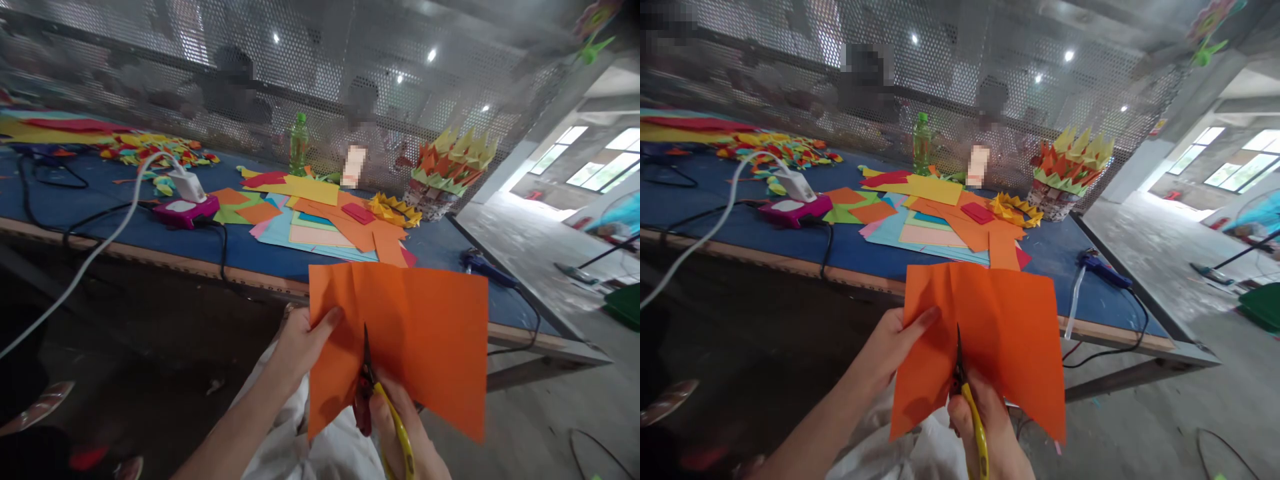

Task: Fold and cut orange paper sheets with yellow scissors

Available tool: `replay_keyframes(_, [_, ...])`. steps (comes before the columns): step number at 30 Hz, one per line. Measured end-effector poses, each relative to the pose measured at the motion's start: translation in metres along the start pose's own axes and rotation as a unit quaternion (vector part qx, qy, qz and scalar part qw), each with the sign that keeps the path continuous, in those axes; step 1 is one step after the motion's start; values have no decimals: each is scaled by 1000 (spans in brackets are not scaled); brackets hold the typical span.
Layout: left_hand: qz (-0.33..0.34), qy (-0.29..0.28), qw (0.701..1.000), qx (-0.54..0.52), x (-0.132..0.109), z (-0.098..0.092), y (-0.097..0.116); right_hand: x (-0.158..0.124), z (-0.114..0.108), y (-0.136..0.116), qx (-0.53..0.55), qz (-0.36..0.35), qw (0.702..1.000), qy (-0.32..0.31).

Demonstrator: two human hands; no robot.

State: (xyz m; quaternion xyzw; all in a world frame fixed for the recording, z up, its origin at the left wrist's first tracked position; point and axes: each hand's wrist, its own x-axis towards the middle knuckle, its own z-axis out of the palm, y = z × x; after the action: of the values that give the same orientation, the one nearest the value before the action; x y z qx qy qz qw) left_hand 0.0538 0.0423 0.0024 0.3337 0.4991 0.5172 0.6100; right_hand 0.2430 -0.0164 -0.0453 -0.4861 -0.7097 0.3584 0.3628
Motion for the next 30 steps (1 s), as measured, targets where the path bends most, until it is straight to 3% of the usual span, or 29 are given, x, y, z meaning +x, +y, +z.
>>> replay_keyframes(4, [28,-15,999,12,-4,3,-2,14,4,-15,99,48,993,-45])
replay_keyframes(30, [41,7,998,46,-7,2,2,12,9,-21,67,79,995,9])
